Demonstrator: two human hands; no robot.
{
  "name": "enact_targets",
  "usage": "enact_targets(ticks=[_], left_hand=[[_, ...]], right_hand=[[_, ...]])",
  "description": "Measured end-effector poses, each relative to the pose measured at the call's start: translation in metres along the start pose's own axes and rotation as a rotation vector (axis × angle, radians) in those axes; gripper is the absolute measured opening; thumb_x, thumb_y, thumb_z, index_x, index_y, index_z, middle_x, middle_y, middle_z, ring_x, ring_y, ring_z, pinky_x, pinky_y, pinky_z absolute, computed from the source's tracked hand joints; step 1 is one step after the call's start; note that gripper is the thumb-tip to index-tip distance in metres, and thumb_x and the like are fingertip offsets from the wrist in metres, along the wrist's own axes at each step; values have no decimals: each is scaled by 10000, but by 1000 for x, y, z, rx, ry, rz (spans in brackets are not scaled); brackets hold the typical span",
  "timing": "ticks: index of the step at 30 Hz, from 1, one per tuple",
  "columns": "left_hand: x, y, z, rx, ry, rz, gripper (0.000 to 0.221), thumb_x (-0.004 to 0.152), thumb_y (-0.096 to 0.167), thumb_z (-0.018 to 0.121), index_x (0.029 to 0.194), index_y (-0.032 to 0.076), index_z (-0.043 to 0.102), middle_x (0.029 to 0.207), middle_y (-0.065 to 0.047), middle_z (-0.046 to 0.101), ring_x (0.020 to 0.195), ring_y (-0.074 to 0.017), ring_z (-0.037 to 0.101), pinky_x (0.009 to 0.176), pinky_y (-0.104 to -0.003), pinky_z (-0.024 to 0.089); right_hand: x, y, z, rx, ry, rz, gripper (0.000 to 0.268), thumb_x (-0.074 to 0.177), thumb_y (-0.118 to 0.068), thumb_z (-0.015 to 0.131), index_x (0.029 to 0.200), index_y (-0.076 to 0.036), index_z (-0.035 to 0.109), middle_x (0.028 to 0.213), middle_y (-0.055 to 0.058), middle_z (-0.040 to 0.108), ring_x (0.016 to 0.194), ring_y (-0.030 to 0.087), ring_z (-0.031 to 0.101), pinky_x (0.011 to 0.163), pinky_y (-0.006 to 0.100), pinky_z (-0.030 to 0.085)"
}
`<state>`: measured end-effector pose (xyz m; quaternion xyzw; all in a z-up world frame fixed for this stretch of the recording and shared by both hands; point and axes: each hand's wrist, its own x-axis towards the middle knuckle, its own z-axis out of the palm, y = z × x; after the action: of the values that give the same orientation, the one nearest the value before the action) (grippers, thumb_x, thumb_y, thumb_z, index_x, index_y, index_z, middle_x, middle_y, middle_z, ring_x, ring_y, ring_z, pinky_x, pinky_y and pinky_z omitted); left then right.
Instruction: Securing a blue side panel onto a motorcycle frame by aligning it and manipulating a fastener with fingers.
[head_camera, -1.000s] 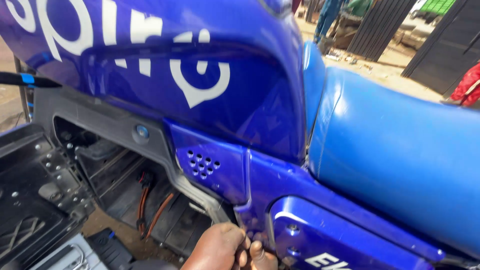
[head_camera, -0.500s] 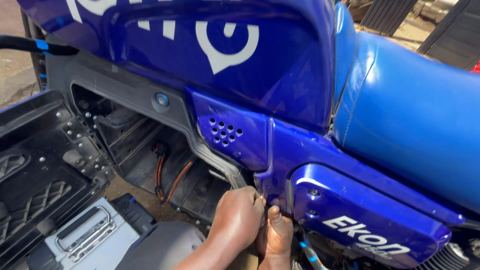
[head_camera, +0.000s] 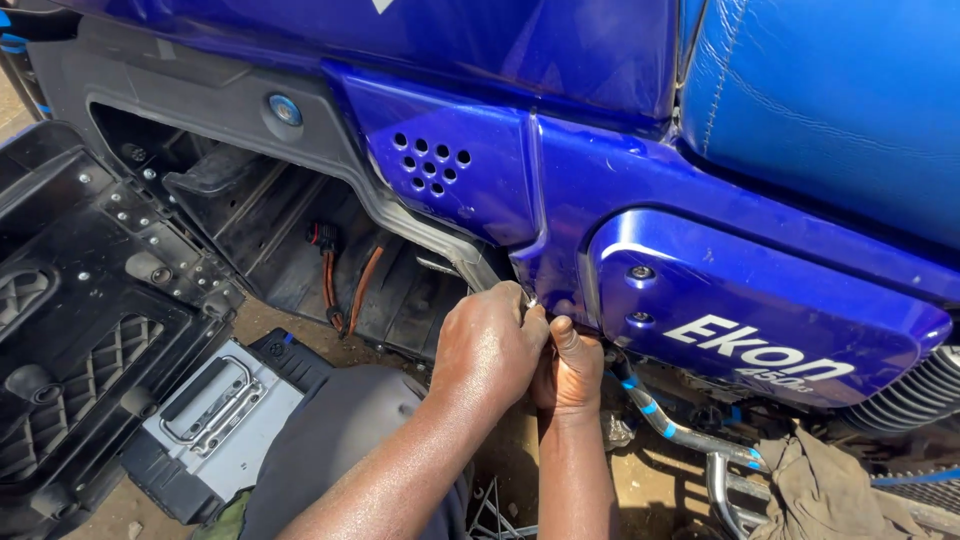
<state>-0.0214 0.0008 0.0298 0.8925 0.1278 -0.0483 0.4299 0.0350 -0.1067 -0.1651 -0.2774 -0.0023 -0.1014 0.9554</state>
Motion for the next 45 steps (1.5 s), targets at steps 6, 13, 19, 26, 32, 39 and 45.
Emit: enact_targets(ticks=[6,13,19,26,32,39,45], left_hand=[[0,-9,8,19,-42,53,369,1021,339,523,990,57,757,789,-208,712,871,-419,749,729,-503,633],[15,-8,3,-822,-295,-345,258,1015,110,458,965,-42,661,549,-58,605,402,-121,607,353,-247,508],[13,-15,11,-588,-181,-168,270,996,111,533,896,-50,725,580,-104,657,468,-150,672,365,-262,539],[19,-15,11,-166,-30,2,219,940,188,636,850,32,760,598,-129,686,570,-249,741,565,-375,618],[18,-14,13,-426,-123,-104,216,925,144,611,826,3,741,555,-91,653,490,-156,672,463,-283,564],[25,-17,17,-696,-195,-254,216,896,101,560,875,-44,719,548,-103,621,436,-174,658,363,-313,542],[33,-25,13,-895,-313,-356,194,912,138,550,920,-29,647,574,-130,609,423,-191,634,319,-301,507]], right_hand=[[-17,-29,52,-12,24,-4,314,870,-27,786,616,68,628,569,195,609,518,285,664,628,362,621],[-12,-27,36,107,-129,208,298,875,-134,793,755,83,627,518,245,532,335,371,551,309,455,502],[-9,-25,32,80,-96,133,296,863,-63,774,691,124,621,508,257,517,334,413,551,337,479,525],[-9,-33,39,147,-166,151,230,865,1,772,1042,54,634,951,207,687,819,328,715,810,415,620],[-7,-17,22,91,-57,84,245,871,-43,751,718,131,671,559,267,573,413,389,589,415,401,565],[-7,-15,20,137,-76,134,216,868,-45,753,768,130,676,548,274,547,378,377,577,355,413,548],[-19,-36,42,159,-156,231,185,871,-20,760,811,125,663,676,243,583,517,374,656,396,482,590]])
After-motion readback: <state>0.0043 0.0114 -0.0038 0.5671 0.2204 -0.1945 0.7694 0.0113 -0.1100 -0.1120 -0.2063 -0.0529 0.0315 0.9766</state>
